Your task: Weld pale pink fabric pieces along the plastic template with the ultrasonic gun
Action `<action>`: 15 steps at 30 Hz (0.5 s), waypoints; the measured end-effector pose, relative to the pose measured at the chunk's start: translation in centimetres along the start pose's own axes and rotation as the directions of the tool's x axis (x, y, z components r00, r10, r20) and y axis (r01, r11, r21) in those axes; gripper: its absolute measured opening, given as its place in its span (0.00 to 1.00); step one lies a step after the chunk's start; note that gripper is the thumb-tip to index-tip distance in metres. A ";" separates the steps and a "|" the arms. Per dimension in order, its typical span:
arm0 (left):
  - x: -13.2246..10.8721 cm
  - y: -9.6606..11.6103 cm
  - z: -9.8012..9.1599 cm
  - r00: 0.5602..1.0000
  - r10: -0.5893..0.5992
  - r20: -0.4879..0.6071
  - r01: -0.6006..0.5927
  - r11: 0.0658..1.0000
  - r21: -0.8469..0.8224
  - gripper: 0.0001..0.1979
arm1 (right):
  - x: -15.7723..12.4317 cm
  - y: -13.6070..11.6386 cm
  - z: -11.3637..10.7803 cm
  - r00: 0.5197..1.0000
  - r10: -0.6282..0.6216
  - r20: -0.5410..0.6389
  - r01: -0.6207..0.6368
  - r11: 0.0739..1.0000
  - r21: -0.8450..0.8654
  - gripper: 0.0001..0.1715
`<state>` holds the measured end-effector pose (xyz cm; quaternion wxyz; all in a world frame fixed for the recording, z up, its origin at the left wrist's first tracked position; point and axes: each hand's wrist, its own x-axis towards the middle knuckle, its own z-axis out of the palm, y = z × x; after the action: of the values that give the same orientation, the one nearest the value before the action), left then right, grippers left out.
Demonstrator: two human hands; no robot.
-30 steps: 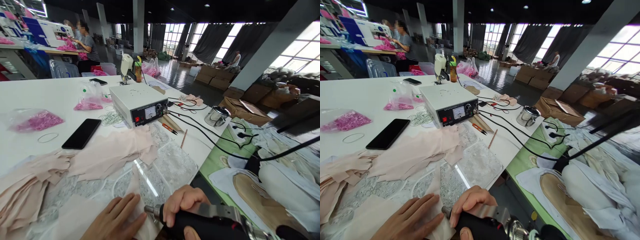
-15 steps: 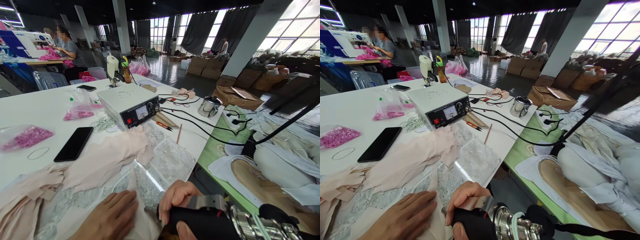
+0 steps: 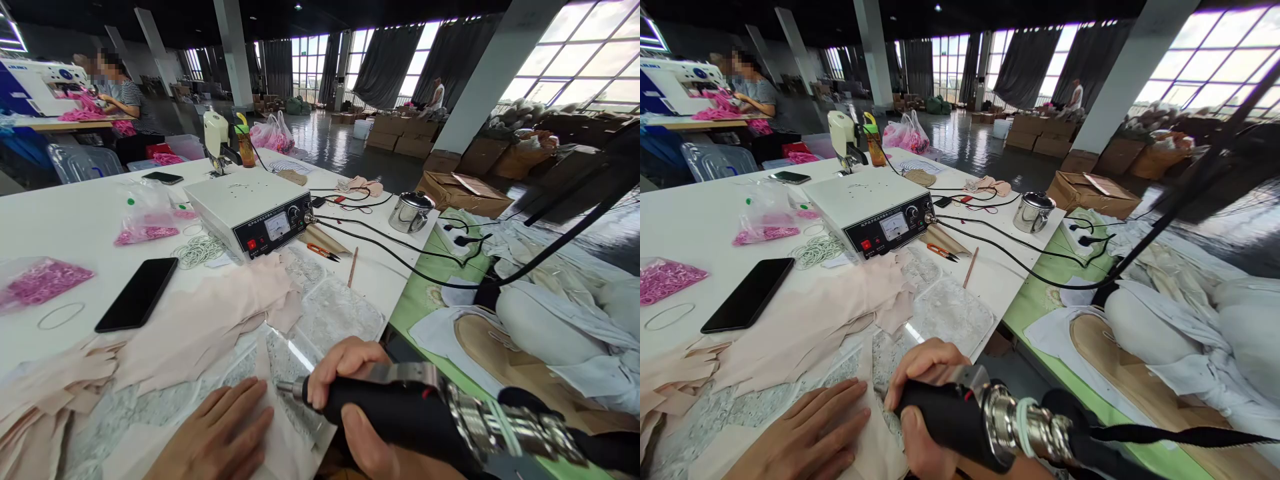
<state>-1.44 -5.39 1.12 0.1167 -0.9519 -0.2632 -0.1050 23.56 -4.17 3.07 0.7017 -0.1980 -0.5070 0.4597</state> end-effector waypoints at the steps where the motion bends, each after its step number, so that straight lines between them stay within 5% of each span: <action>1: -0.1 0.1 0.0 1.000 0.000 -0.005 0.000 1.000 0.005 0.17 | 0.5 0.2 0.5 1.000 -0.026 -0.015 0.026 0.999 -0.026 0.10; 9: -0.4 1.0 0.6 0.994 -0.102 -0.050 0.096 0.991 -0.096 0.16 | 3.8 4.1 2.0 0.994 -0.085 0.075 0.088 0.996 -0.034 0.12; 15: -0.2 0.7 0.4 0.999 -0.026 -0.022 0.023 0.995 -0.100 0.17 | 4.3 4.8 1.9 0.990 -0.079 0.113 0.086 0.995 -0.058 0.10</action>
<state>-1.16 -5.97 0.54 0.0705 -0.9520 -0.2679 -0.1304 20.03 1.48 2.52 0.6845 -0.1729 -0.5669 0.4244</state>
